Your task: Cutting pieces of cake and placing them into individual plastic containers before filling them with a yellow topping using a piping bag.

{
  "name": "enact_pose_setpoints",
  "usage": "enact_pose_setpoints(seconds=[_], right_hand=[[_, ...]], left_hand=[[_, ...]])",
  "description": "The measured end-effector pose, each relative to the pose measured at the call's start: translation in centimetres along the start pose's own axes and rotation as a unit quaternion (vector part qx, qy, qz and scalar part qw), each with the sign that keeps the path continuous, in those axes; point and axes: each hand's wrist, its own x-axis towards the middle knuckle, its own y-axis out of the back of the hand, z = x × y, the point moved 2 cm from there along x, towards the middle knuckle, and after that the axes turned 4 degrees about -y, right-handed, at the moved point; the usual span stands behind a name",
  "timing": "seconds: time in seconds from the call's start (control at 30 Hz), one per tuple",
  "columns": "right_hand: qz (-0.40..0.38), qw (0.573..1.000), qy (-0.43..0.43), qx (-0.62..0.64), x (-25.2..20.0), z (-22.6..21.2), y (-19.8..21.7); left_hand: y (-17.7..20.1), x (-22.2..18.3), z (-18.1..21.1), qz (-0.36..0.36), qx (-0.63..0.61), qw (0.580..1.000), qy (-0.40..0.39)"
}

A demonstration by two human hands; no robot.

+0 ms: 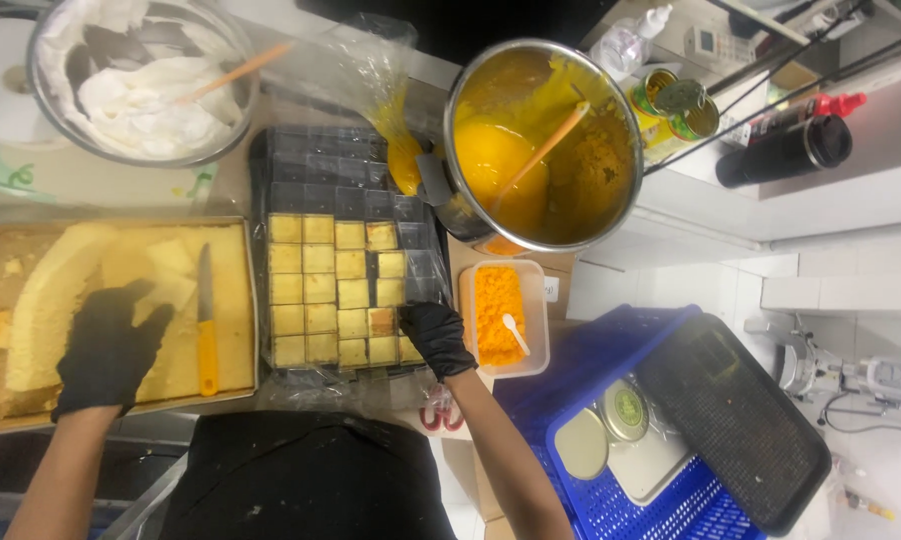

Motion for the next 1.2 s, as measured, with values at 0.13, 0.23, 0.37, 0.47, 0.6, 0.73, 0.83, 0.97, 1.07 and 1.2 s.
enact_pose_setpoints(seconds=[0.13,0.23,0.37,0.47,0.6,0.73,0.83,0.97,1.07,1.2], right_hand=[[-0.062,0.997,-0.02,-0.04,0.5,-0.5,0.0],[-0.048,0.996,-0.074,0.007,-0.1,-0.2,-0.9],[-0.051,0.993,-0.104,-0.016,0.5,-2.2,1.5],[-0.083,0.977,-0.191,0.048,-0.1,-3.2,4.2],[0.058,0.966,-0.203,0.148,-1.6,-2.0,4.5],[0.079,0.937,-0.34,-0.035,-1.4,0.3,0.0],[0.247,0.942,-0.181,-0.14,-1.9,0.4,-1.3],[0.174,0.941,-0.237,-0.169,-2.3,3.4,-4.8],[0.153,0.932,-0.256,-0.204,-2.2,5.3,-7.5],[0.129,0.941,-0.278,-0.143,-3.3,9.5,-11.9]], left_hand=[[-2.5,1.2,-1.8,-0.037,0.041,0.998,0.004],[-2.7,1.3,-0.8,-0.023,-0.033,0.999,0.001],[-2.4,1.8,-0.1,-0.016,-0.065,0.996,0.052],[-5.0,1.7,-2.7,0.055,-0.001,0.998,-0.02],[0.6,1.0,4.7,0.181,-0.037,0.977,-0.106],[-6.2,1.5,8.2,0.147,-0.073,0.97,-0.179],[-9.4,1.7,15.0,0.011,-0.233,0.936,-0.264],[-16.7,2.9,21.2,-0.163,-0.069,0.94,-0.291],[-22.1,3.9,22.4,-0.19,0.004,0.93,-0.315],[-24.7,4.3,23.7,-0.182,0.036,0.941,-0.283]])
